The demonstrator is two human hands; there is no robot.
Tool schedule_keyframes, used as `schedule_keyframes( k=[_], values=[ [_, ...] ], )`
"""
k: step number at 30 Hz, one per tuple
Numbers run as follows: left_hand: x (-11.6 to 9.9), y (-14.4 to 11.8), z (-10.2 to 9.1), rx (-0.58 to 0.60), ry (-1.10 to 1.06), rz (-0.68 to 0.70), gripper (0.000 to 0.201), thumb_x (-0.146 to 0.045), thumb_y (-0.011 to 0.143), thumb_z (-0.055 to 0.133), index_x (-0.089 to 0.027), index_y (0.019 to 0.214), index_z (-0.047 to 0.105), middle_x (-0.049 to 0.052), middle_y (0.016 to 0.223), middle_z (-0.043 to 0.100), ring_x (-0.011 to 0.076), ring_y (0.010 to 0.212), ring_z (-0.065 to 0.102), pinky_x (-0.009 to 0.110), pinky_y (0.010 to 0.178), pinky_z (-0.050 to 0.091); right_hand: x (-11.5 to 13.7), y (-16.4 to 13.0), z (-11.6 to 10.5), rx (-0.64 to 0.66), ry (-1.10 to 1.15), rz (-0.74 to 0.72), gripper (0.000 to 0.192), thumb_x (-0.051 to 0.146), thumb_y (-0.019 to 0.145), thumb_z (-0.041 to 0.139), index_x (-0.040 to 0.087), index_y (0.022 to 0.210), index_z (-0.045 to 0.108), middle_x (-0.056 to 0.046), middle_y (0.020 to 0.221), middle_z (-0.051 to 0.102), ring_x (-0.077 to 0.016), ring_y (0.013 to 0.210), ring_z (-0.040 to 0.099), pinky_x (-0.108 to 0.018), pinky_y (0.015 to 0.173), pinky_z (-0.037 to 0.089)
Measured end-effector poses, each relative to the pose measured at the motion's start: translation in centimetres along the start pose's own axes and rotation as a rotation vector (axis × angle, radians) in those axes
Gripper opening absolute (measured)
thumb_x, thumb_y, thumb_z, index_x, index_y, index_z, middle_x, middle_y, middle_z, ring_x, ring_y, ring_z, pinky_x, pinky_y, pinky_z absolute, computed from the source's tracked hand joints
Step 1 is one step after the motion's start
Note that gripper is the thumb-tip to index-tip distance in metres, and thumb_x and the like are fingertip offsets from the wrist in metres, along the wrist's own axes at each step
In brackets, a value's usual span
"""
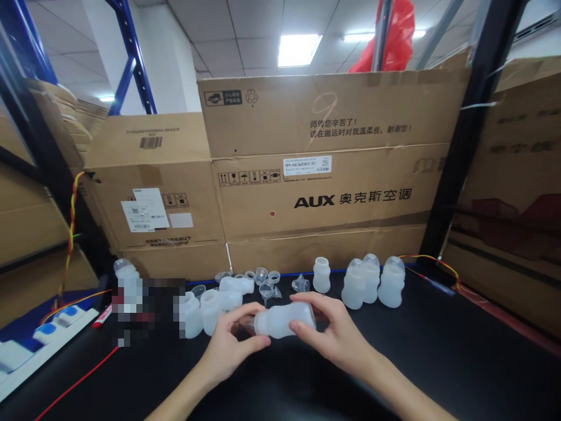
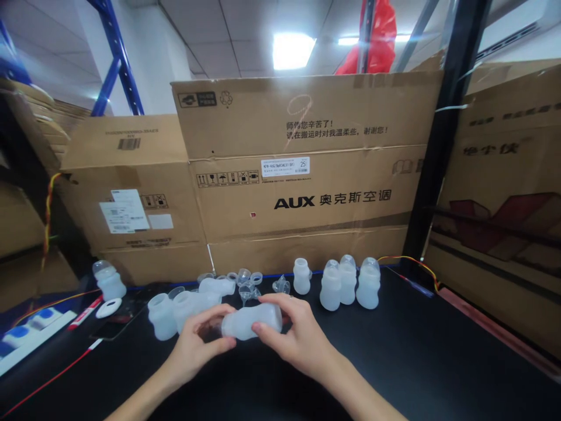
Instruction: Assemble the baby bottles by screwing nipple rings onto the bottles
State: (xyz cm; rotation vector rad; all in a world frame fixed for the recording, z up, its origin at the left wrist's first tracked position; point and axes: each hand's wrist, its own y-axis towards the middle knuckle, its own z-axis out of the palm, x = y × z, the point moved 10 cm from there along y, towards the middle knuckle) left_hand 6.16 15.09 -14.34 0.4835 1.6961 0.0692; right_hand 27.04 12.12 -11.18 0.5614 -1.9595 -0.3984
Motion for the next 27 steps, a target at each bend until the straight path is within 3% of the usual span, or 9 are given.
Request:
schedule_keyframes(
  k=[2,5,8,11,14,17,19,23,27],
  values=[
    [-0.8,-0.5,0.2,-0.019,0.134,0.098,0.041,-0.036,0.07,0.092,-0.026,0.108,0.081,0.007,0.105,0.079,0.023,0.089,0.071,0.029,0.079,0.057,-1.0,0.0,0.5,0.015,0.033,0.083,0.044,0.058,0.094,0.069,0.02,0.116,0.073,-0.004,0.087,0.07,-0.0149,0.069,0.061,-0.024,0.06,0.049],
    [-1.6,-1.4,0.8,-0.031,0.291,0.21,0.038,-0.038,0.075,0.088,-0.029,0.112,0.082,0.009,0.111,0.079,0.0248,0.093,0.072,0.033,0.084,0.057,-2.0,-0.1,1.4,0.077,0.086,0.188,0.055,0.066,0.103,0.046,0.018,0.102,0.072,-0.002,0.074,0.062,-0.0129,0.061,0.056,-0.022,0.053,0.043],
    [-1.4,-1.6,1.1,-0.033,0.252,0.192,0.037,-0.041,0.078,0.085,-0.028,0.113,0.082,0.01,0.111,0.079,0.0264,0.095,0.072,0.032,0.082,0.058,-2.2,-0.3,1.5,0.094,0.134,0.245,0.063,0.068,0.107,0.028,0.02,0.113,0.068,-0.004,0.085,0.062,-0.0145,0.071,0.059,-0.022,0.058,0.047],
    [-0.3,-1.1,1.4,-0.017,0.043,0.036,0.039,-0.05,0.08,0.082,-0.022,0.107,0.082,0.01,0.101,0.08,0.0253,0.088,0.072,0.031,0.079,0.057,-1.0,-0.5,1.6,0.127,0.234,0.166,0.05,0.063,0.108,0.035,0.028,0.142,0.047,-0.007,0.122,0.06,-0.0166,0.094,0.062,-0.024,0.074,0.053],
    [0.7,-0.9,2.7,0.066,-0.199,-0.131,0.046,-0.057,0.085,0.075,-0.015,0.103,0.081,0.009,0.082,0.076,0.0204,0.071,0.068,0.029,0.07,0.056,1.0,-0.9,2.1,0.222,0.389,0.01,0.053,0.053,0.105,0.051,0.034,0.149,0.028,-0.006,0.128,0.055,-0.0156,0.096,0.061,-0.025,0.082,0.055],
    [1.1,-0.8,3.6,0.113,-0.357,-0.21,0.049,-0.058,0.088,0.07,-0.011,0.096,0.081,0.009,0.077,0.073,0.0182,0.065,0.065,0.028,0.065,0.055,2.4,-1.0,1.4,0.183,0.385,-0.133,0.05,0.039,0.101,0.06,0.032,0.144,0.034,-0.007,0.128,0.052,-0.0176,0.108,0.06,-0.029,0.094,0.055],
    [1.2,-0.8,3.6,0.12,-0.388,-0.215,0.049,-0.058,0.088,0.07,-0.011,0.095,0.081,0.01,0.077,0.072,0.0176,0.065,0.065,0.028,0.064,0.055,2.5,-0.6,0.7,0.106,0.299,-0.152,0.047,0.036,0.098,0.065,0.029,0.138,0.042,-0.007,0.13,0.051,-0.0188,0.111,0.059,-0.028,0.094,0.055],
    [1.0,-0.9,3.1,0.114,-0.309,-0.133,0.046,-0.054,0.082,0.079,-0.014,0.106,0.08,0.009,0.084,0.076,0.0188,0.072,0.068,0.028,0.07,0.057,0.5,0.2,0.4,0.075,0.104,0.023,0.039,0.048,0.09,0.075,0.02,0.11,0.056,-0.002,0.092,0.061,-0.0143,0.079,0.057,-0.022,0.066,0.046],
    [0.0,-0.9,1.4,0.0,-0.038,0.052,0.044,-0.044,0.076,0.088,-0.022,0.114,0.08,0.01,0.107,0.078,0.0249,0.094,0.072,0.033,0.084,0.06,-2.0,0.2,1.0,0.108,-0.059,0.233,0.053,0.063,0.099,0.056,0.017,0.073,0.05,0.002,0.062,0.049,-0.0094,0.058,0.043,-0.022,0.054,0.03]
  ],
)
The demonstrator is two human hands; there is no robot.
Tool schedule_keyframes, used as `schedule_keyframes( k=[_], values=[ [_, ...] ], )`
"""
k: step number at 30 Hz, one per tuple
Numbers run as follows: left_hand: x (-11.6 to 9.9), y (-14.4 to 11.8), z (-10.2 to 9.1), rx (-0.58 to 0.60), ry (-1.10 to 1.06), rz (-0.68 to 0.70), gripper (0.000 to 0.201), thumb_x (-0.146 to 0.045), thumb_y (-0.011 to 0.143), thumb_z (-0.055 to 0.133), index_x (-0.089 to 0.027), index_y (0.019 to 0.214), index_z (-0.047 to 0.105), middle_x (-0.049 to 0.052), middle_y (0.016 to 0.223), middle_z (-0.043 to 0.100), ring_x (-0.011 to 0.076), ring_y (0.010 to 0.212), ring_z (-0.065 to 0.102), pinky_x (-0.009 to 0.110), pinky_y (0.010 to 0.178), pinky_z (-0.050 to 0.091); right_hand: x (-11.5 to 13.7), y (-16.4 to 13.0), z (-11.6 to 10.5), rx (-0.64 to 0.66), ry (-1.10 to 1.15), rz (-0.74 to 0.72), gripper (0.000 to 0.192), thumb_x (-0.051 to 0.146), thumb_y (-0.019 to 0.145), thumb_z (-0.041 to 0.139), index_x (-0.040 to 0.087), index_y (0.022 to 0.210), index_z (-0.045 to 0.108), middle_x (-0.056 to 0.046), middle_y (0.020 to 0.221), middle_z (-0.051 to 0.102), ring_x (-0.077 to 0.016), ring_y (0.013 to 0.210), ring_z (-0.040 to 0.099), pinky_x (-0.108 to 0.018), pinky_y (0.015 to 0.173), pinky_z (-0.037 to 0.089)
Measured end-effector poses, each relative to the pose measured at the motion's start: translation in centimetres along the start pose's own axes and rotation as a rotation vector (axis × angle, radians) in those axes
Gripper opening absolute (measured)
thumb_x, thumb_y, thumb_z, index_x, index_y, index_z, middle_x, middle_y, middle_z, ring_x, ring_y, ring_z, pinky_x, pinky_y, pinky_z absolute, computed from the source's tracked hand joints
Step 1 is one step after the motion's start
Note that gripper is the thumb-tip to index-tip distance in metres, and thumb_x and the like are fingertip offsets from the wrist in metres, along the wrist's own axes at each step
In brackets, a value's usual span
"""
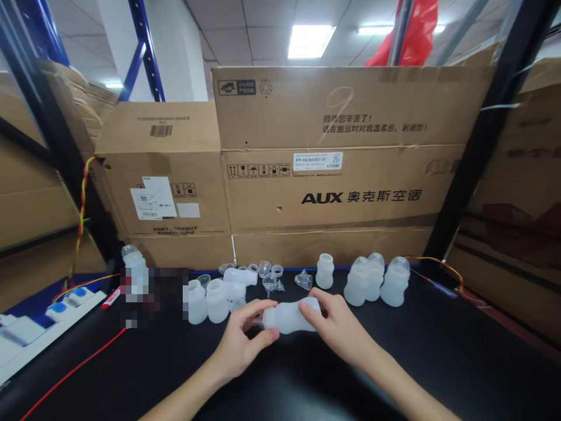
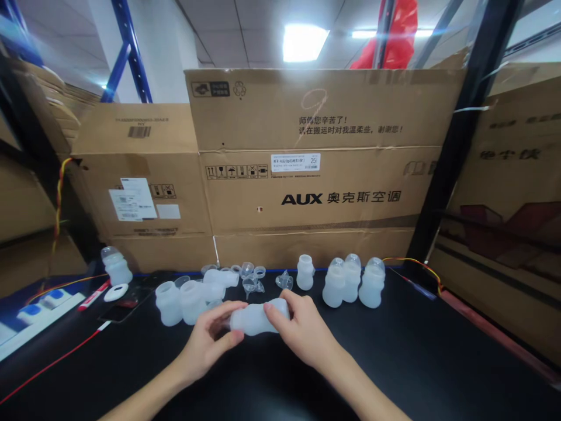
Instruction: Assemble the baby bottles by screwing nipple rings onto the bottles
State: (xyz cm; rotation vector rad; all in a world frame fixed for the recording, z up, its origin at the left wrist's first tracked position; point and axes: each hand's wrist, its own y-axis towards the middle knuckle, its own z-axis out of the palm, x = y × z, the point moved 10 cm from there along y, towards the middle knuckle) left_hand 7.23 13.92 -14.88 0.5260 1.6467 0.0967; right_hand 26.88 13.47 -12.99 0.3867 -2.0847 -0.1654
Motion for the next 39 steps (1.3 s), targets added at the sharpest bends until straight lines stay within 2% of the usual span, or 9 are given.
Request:
schedule_keyframes(
  k=[4,9,13,18,20,22,26,32,39],
  values=[
    [-2.3,-0.3,-0.5,-0.031,0.29,0.248,0.041,-0.033,0.077,0.089,-0.03,0.118,0.081,0.01,0.114,0.079,0.0284,0.103,0.074,0.04,0.093,0.061,-3.4,-0.3,2.4,0.155,0.135,0.308,0.063,0.075,0.098,0.042,0.018,0.072,0.053,0.004,0.045,0.044,-0.0085,0.039,0.039,-0.02,0.041,0.026],
    [-4.1,-0.9,-0.2,-0.041,0.357,0.44,0.038,-0.02,0.082,0.084,-0.035,0.117,0.08,0.008,0.12,0.08,0.0296,0.111,0.075,0.045,0.102,0.06,-5.9,-1.6,4.5,0.328,0.322,0.568,0.072,0.081,0.094,0.036,0.018,0.067,0.055,0.002,0.041,0.044,-0.0079,0.03,0.032,-0.019,0.03,0.019],
    [-2.5,-0.5,-0.4,-0.074,0.261,0.275,0.046,-0.025,0.086,0.081,-0.034,0.13,0.073,0.008,0.136,0.072,0.029,0.127,0.068,0.047,0.116,0.051,-5.7,-1.5,4.9,0.333,0.493,0.585,0.072,0.08,0.094,0.039,0.015,0.071,0.059,0.002,0.05,0.046,-0.0061,0.037,0.037,-0.015,0.035,0.026],
    [-0.1,0.1,-0.8,-0.142,0.014,0.109,0.09,-0.036,0.087,0.079,-0.038,0.162,0.029,0.01,0.171,0.032,0.0274,0.143,0.055,0.042,0.121,0.046,-4.5,-0.4,5.2,0.257,0.782,0.501,0.059,0.075,0.091,0.059,0.016,0.087,0.058,0.005,0.057,0.047,-0.0056,0.046,0.039,-0.014,0.043,0.031],
    [0.3,0.3,-1.0,-0.166,0.027,0.106,0.094,-0.036,0.088,0.078,-0.039,0.164,0.021,0.009,0.171,0.03,0.0262,0.14,0.057,0.042,0.119,0.049,-4.4,-0.1,5.2,0.232,0.904,0.487,0.057,0.073,0.093,0.059,0.016,0.089,0.057,0.004,0.062,0.051,-0.0062,0.049,0.043,-0.015,0.045,0.035],
    [0.7,0.4,-1.0,-0.159,0.101,0.096,0.087,-0.035,0.09,0.075,-0.037,0.162,0.027,0.01,0.165,0.042,0.0264,0.136,0.06,0.044,0.116,0.051,-4.4,0.1,5.1,0.21,1.034,0.475,0.055,0.069,0.095,0.058,0.015,0.092,0.059,0.001,0.068,0.057,-0.0072,0.053,0.049,-0.017,0.049,0.042],
    [1.8,0.5,0.5,0.014,0.418,0.063,0.039,-0.027,0.091,0.07,-0.027,0.13,0.07,0.011,0.143,0.063,0.0294,0.135,0.06,0.052,0.121,0.044,-3.7,0.3,4.7,0.219,1.188,0.414,0.045,0.057,0.095,0.066,0.015,0.109,0.06,-0.004,0.091,0.067,-0.0099,0.065,0.059,-0.022,0.061,0.051],
    [3.7,-0.1,1.6,0.151,0.544,-0.011,0.042,-0.026,0.09,0.069,-0.031,0.132,0.069,0.009,0.156,0.053,0.0301,0.143,0.053,0.054,0.125,0.039,-3.6,-0.1,4.8,0.244,0.819,0.307,0.051,0.046,0.083,0.082,0.015,0.117,0.06,-0.007,0.106,0.069,-0.0169,0.084,0.066,-0.026,0.069,0.052],
    [1.2,0.5,0.2,-0.01,0.056,0.022,0.04,-0.046,0.095,0.067,-0.027,0.13,0.068,0.008,0.138,0.068,0.0268,0.129,0.063,0.042,0.118,0.046,-0.6,-0.6,3.8,0.14,-0.135,-0.068,0.036,0.046,0.085,0.077,0.022,0.11,0.067,-0.002,0.1,0.064,-0.0188,0.089,0.059,-0.029,0.08,0.043]
  ],
)
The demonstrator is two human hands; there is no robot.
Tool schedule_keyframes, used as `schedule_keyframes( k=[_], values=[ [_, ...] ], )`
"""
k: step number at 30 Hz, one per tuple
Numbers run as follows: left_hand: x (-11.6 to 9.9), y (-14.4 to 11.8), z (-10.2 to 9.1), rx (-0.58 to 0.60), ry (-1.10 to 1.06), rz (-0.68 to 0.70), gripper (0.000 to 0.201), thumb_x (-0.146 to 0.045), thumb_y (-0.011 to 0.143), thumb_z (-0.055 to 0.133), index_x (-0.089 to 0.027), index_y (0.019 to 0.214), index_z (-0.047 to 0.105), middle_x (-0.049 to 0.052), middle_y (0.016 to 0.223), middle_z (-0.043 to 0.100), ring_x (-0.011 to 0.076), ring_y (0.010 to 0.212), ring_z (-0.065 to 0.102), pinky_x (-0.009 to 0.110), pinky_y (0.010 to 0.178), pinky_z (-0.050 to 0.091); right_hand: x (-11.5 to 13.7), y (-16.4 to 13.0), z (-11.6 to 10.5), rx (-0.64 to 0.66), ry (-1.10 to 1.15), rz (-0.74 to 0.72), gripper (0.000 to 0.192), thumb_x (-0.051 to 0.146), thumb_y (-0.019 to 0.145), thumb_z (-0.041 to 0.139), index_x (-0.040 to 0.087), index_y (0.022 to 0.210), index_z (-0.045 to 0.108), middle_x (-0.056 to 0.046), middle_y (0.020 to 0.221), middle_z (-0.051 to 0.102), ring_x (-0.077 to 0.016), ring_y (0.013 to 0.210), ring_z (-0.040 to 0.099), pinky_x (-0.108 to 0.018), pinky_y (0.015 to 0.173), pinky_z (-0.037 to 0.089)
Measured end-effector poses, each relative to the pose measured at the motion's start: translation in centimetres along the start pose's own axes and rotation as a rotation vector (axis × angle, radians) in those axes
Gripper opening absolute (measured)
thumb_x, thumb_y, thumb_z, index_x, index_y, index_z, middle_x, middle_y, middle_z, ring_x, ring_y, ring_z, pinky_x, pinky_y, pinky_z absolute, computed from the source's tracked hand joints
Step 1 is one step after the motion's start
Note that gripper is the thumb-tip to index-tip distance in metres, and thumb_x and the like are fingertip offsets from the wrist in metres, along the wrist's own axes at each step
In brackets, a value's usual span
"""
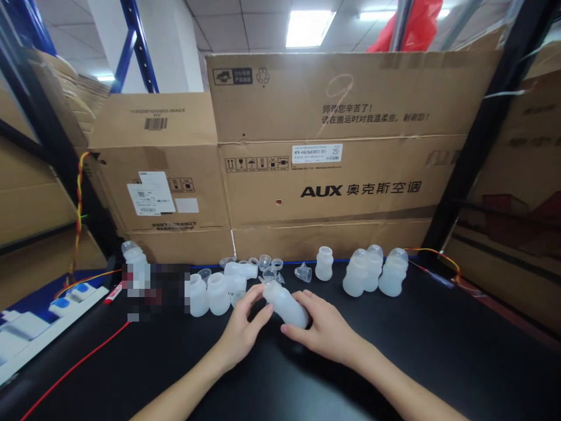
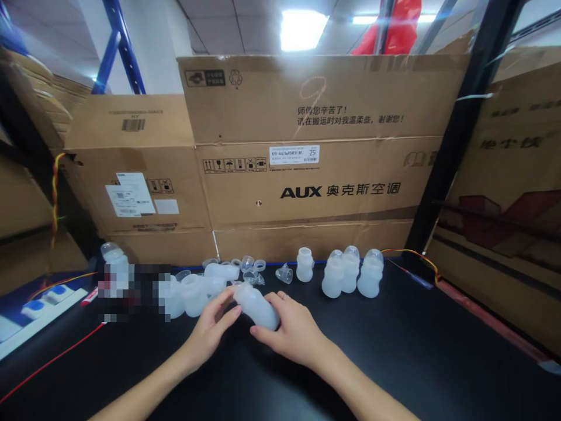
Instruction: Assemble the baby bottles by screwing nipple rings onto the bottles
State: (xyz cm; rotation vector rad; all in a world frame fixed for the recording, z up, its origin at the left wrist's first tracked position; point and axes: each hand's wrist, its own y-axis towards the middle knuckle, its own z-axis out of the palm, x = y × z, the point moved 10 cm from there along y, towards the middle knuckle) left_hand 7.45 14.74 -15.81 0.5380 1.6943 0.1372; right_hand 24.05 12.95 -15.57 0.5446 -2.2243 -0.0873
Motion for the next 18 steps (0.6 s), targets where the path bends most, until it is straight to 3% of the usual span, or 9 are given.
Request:
schedule_keyframes(
  k=[5,9,13,18],
  values=[
    [0.3,0.3,0.2,-0.006,-0.194,-0.114,0.038,-0.051,0.084,0.082,-0.018,0.1,0.074,0.007,0.101,0.078,0.0223,0.094,0.072,0.029,0.088,0.056,1.3,-0.3,-0.1,0.003,-0.225,-0.028,0.035,0.05,0.087,0.075,0.023,0.108,0.067,-0.002,0.097,0.06,-0.0185,0.087,0.058,-0.026,0.076,0.038],
    [0.0,0.3,0.4,0.019,-0.225,-0.123,0.039,-0.053,0.084,0.08,-0.016,0.098,0.075,0.006,0.096,0.078,0.0205,0.089,0.069,0.026,0.082,0.054,1.8,-0.5,0.0,0.035,-0.234,-0.078,0.036,0.051,0.086,0.076,0.02,0.102,0.066,-0.001,0.093,0.059,-0.0156,0.081,0.054,-0.024,0.071,0.034],
    [-0.5,0.1,0.9,0.103,-0.255,-0.117,0.044,-0.055,0.087,0.077,-0.018,0.109,0.078,0.007,0.104,0.078,0.0216,0.094,0.068,0.027,0.086,0.052,1.6,-0.6,0.6,0.145,-0.014,-0.099,0.035,0.048,0.083,0.081,0.018,0.092,0.064,0.003,0.086,0.057,-0.0104,0.075,0.048,-0.021,0.067,0.033],
    [0.5,-0.2,1.0,0.165,-0.29,-0.169,0.051,-0.061,0.085,0.076,-0.02,0.117,0.078,0.009,0.117,0.077,0.0267,0.109,0.067,0.031,0.098,0.049,0.3,-0.7,2.5,0.373,0.405,0.04,0.037,0.045,0.081,0.084,0.015,0.091,0.064,0.006,0.075,0.05,-0.0065,0.067,0.041,-0.018,0.059,0.03]
  ],
)
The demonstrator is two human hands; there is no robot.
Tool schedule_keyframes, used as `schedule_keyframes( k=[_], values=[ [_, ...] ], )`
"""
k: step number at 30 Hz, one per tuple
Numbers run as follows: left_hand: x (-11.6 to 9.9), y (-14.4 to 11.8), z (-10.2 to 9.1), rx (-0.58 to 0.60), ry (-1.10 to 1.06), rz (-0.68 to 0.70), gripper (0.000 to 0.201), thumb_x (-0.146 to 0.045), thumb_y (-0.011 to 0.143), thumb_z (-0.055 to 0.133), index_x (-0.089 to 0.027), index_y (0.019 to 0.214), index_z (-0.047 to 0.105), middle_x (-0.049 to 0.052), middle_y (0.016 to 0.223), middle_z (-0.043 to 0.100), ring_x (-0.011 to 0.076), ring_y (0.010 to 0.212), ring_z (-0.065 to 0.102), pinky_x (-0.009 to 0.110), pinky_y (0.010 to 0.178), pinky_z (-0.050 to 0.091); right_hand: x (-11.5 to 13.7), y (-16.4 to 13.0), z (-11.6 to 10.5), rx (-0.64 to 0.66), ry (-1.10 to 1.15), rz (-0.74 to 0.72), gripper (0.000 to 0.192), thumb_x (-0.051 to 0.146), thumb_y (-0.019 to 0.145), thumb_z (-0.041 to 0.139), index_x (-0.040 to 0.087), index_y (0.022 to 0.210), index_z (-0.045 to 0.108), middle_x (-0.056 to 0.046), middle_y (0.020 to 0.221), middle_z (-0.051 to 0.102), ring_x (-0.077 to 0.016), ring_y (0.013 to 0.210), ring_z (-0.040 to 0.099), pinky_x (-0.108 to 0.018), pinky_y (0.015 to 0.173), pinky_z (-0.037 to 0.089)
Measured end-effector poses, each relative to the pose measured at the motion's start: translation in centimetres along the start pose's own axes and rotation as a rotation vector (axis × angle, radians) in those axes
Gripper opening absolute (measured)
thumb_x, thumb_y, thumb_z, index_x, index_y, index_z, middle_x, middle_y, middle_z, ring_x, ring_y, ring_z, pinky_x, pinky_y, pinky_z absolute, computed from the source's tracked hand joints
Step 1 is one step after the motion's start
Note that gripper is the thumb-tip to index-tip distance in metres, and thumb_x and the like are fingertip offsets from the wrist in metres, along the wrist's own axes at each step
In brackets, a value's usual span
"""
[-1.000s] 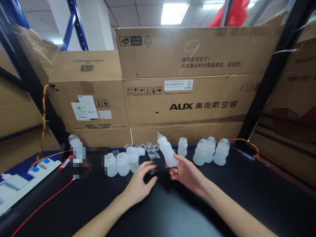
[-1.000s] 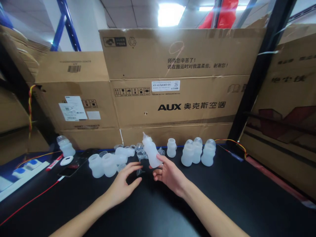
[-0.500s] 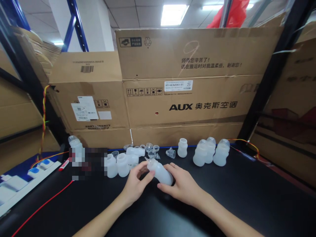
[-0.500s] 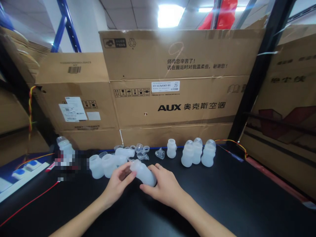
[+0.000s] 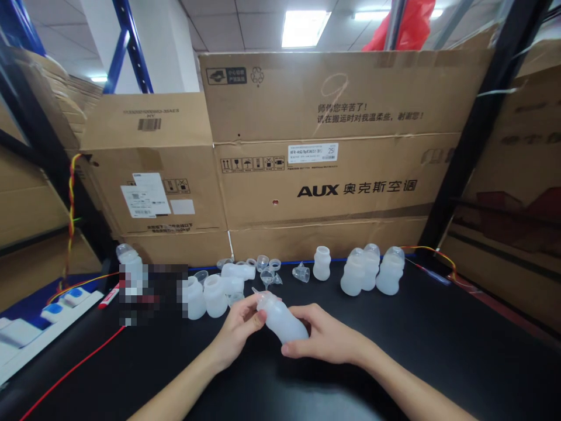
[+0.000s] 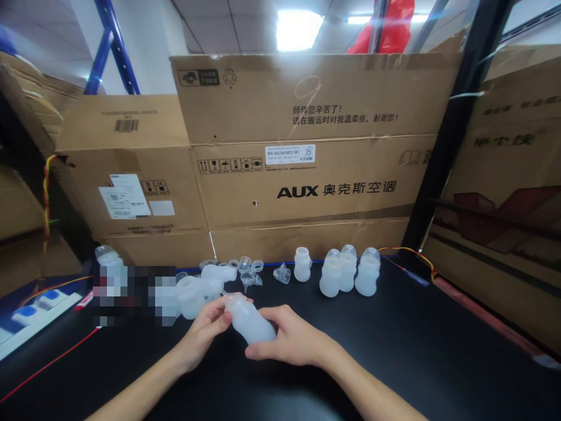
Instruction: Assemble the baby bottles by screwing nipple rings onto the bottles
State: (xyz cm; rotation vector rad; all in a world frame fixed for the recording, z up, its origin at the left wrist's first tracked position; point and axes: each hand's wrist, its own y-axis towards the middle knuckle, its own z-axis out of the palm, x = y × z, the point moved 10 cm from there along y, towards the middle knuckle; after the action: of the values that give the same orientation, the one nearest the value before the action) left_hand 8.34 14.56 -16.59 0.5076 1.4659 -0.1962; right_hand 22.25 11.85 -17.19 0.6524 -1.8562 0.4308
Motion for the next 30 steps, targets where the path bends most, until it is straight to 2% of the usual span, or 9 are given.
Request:
schedule_keyframes(
  k=[5,8,10,13,15,18,23,27,30],
  values=[
    [1.1,-0.5,0.3,0.011,-0.086,-0.07,0.055,-0.061,0.081,0.08,-0.022,0.12,0.077,0.01,0.127,0.075,0.0322,0.124,0.063,0.034,0.104,0.045,-0.8,0.4,1.7,0.2,0.234,-0.002,0.043,0.049,0.079,0.085,0.012,0.095,0.07,0.003,0.076,0.058,-0.0073,0.067,0.048,-0.016,0.06,0.037],
    [0.6,-0.9,0.6,-0.033,-0.16,-0.077,0.054,-0.059,0.08,0.082,-0.022,0.119,0.076,0.01,0.129,0.074,0.0323,0.121,0.064,0.036,0.102,0.046,-1.2,0.9,1.7,0.187,0.177,-0.047,0.055,0.062,0.086,0.075,0.013,0.11,0.074,0.0,0.08,0.062,-0.0081,0.066,0.049,-0.017,0.058,0.041],
    [0.0,-1.1,0.6,-0.073,-0.205,-0.071,0.054,-0.059,0.079,0.082,-0.021,0.117,0.074,0.011,0.128,0.075,0.0317,0.117,0.066,0.036,0.099,0.047,-1.0,1.3,0.1,0.033,-0.028,-0.127,0.055,0.063,0.093,0.066,0.016,0.119,0.075,-0.003,0.089,0.068,-0.0109,0.07,0.054,-0.021,0.064,0.047],
    [-0.3,-1.2,0.5,-0.11,-0.221,-0.07,0.051,-0.056,0.079,0.083,-0.021,0.113,0.07,0.011,0.124,0.076,0.03,0.116,0.066,0.034,0.095,0.048,-0.1,1.0,-3.3,-0.312,-0.508,-0.251,0.04,0.049,0.1,0.062,0.024,0.128,0.074,-0.009,0.125,0.068,-0.0222,0.107,0.061,-0.037,0.099,0.051],
    [-0.3,-1.0,0.4,-0.122,-0.201,-0.067,0.049,-0.055,0.078,0.084,-0.02,0.109,0.067,0.011,0.116,0.078,0.0274,0.111,0.067,0.031,0.09,0.048,-0.3,0.7,-5.2,-0.477,-0.755,-0.257,0.036,0.038,0.1,0.062,0.027,0.132,0.072,-0.011,0.147,0.056,-0.0293,0.131,0.051,-0.049,0.115,0.042],
    [-0.2,-0.5,0.2,-0.133,-0.15,-0.054,0.051,-0.058,0.075,0.086,-0.018,0.098,0.066,0.009,0.098,0.078,0.0219,0.092,0.068,0.027,0.08,0.047,-1.8,0.7,-7.3,-0.584,-0.925,-0.195,0.042,0.03,0.096,0.064,0.028,0.138,0.068,-0.012,0.163,0.037,-0.0351,0.145,0.038,-0.057,0.119,0.037],
    [0.2,0.0,-0.4,-0.162,-0.126,-0.056,0.059,-0.062,0.066,0.091,-0.018,0.095,0.067,0.003,0.083,0.071,0.0155,0.073,0.063,0.025,0.069,0.046,-3.7,1.3,-8.6,-0.571,-0.794,-0.123,0.048,0.025,0.096,0.06,0.026,0.144,0.061,-0.014,0.151,0.047,-0.0322,0.137,0.047,-0.054,0.116,0.04],
    [0.1,0.2,-0.2,-0.148,-0.058,-0.025,0.057,-0.061,0.065,0.092,-0.016,0.092,0.068,0.003,0.082,0.07,0.0144,0.074,0.06,0.023,0.069,0.043,-3.6,1.3,-8.6,-0.59,-0.688,-0.117,0.036,0.027,0.096,0.06,0.024,0.131,0.066,-0.012,0.131,0.055,-0.0255,0.114,0.06,-0.045,0.105,0.049],
    [0.1,0.2,0.0,-0.14,-0.031,-0.012,0.054,-0.059,0.065,0.092,-0.016,0.088,0.068,0.001,0.08,0.068,0.0136,0.074,0.057,0.023,0.07,0.042,-3.6,1.1,-8.8,-0.617,-0.569,-0.099,0.03,0.033,0.092,0.064,0.02,0.119,0.065,-0.009,0.117,0.058,-0.0221,0.096,0.06,-0.041,0.094,0.052]
  ],
)
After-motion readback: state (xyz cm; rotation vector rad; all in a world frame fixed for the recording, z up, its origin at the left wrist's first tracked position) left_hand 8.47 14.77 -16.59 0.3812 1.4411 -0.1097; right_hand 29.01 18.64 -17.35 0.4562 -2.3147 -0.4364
